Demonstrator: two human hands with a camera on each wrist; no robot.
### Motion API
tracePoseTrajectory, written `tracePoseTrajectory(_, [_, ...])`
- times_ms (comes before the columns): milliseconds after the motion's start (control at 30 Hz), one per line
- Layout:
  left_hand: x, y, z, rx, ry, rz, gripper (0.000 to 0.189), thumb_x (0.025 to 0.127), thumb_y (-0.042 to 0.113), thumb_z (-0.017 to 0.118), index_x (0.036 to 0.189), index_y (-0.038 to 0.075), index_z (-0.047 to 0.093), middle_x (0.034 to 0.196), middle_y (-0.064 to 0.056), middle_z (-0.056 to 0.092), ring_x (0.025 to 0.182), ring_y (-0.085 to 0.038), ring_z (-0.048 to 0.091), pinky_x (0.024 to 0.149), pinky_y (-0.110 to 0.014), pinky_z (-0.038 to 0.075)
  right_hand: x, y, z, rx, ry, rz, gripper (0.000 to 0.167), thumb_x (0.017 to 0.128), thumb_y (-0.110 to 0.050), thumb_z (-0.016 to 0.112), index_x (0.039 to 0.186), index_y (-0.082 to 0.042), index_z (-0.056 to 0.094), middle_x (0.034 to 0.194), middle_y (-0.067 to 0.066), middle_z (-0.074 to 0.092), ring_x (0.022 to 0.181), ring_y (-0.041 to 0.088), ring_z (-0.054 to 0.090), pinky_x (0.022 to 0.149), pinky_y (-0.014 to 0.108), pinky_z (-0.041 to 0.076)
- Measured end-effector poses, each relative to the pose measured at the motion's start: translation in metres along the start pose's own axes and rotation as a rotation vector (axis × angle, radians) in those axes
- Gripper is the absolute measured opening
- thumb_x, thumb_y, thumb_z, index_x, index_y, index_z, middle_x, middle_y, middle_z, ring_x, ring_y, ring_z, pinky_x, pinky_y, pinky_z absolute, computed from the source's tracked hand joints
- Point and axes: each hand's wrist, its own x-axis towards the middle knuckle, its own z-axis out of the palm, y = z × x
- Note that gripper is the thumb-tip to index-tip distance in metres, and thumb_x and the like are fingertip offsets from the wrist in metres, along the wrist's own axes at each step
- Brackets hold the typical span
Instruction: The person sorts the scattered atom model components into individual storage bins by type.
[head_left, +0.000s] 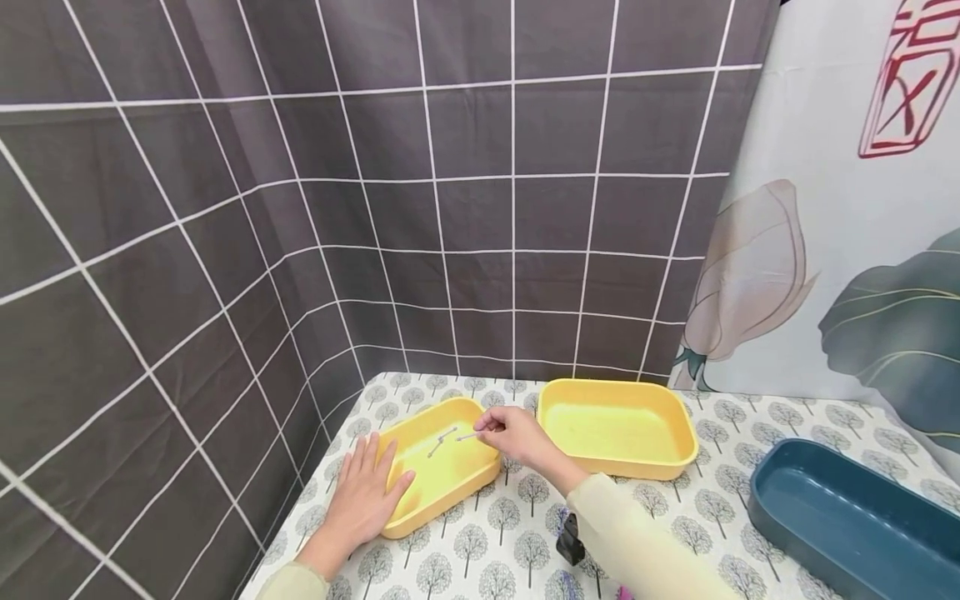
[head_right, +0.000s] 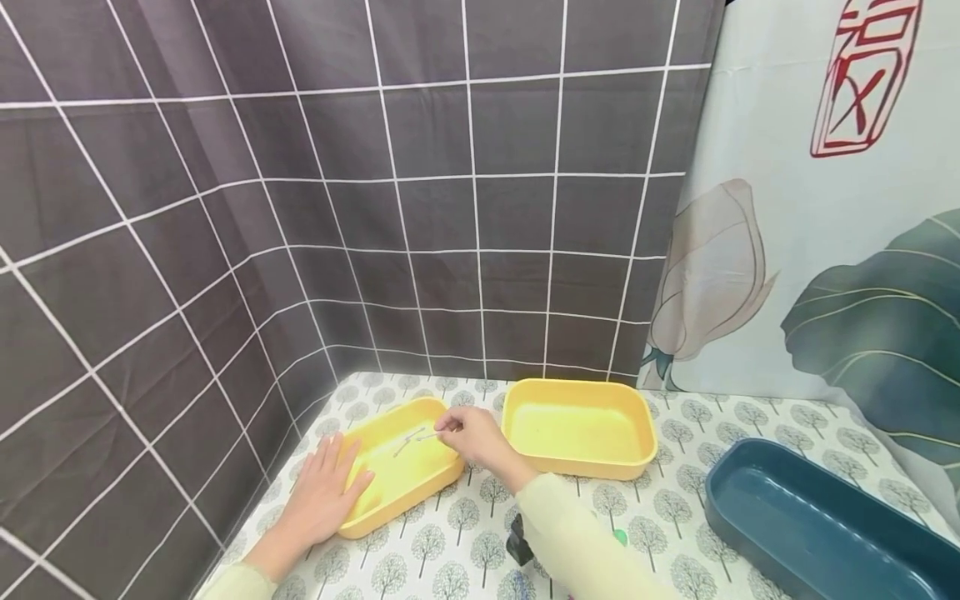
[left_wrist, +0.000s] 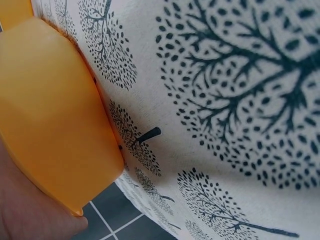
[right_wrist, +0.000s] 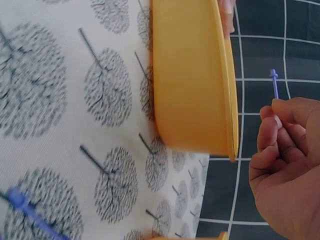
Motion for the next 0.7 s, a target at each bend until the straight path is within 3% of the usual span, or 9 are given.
tracePoseTrajectory(400, [-0.001,0.003,-0.003,-0.013,0.002,-0.002,0.074,0.104,0.057,0.041,0.156,0.005,0.037,0.165,-0.027,0.017,0.153,-0.047,0.009,0.122,-0.064,0.010,0.019,-0.009,0.018,-0.006,-0.019,0.089,0.004,0.089,-0.009,0.074,0.093,-0.011,0.074,0.084,-0.003,0.068,0.079,0.010,0.060,0.072,0.024,0.054])
tracePoseTrajectory(700, [0.000,0.004,-0.004,-0.006,-0.007,-0.003,0.074,0.104,0.058,0.039,0.156,0.006,0.036,0.165,-0.026,0.016,0.153,-0.047,0.008,0.122,-0.064,0.009,0.027,-0.008,0.019,0.019,0.013,0.144,0.013,0.091,-0.009,0.072,0.104,-0.005,0.074,0.089,-0.001,0.069,0.082,0.012,0.061,0.077,0.027,0.054])
